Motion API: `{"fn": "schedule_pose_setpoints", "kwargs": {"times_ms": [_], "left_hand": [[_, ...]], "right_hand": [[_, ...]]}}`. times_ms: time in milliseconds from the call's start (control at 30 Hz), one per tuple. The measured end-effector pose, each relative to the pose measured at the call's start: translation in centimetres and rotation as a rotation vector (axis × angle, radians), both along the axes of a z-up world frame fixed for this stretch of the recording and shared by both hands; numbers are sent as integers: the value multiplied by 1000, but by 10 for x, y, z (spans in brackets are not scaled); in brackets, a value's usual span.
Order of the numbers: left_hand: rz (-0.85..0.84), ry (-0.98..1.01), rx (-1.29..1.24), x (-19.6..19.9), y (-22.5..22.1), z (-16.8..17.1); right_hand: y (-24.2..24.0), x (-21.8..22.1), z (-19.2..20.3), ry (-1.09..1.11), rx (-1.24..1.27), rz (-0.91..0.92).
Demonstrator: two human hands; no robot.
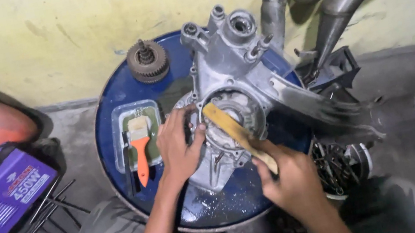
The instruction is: Cleaning a motorcycle engine casing using a brush and a wooden scraper
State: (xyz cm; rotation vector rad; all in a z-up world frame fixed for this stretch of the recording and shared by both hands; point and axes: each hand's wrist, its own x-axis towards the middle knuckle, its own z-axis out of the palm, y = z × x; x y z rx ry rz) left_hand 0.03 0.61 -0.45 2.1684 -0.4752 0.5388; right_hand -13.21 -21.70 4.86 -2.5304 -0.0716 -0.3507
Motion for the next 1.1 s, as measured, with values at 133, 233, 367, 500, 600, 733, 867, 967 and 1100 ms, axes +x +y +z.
{"fn": "schedule_pose_setpoints", "kwargs": {"times_ms": [133,233,367,500,600,733,867,967,1100], "left_hand": [[18,-38,2,-2,-2,1],[19,-28,-7,2,-4,0],[8,122,-70,0,-1,5],[41,234,-153,1,-2,12],[28,167,-147,5,-1,9],[-12,203,-223,1,4,17],[-16,217,-217,0,5,16],[4,209,-192,2,3,13],[-5,203,-167,3,4,10]], "right_hand": [[4,-21,27,97,39,-10],[1,-21,35,136,-89,-118],[2,13,14,200,-90,-174],[4,30,23,274,-212,-202],[24,67,55,462,-207,-213],[19,96,39,414,-333,-229],[35,59,91,613,-338,-286],[31,34,72,622,-441,-278],[32,15,60,552,-479,-273]]}}
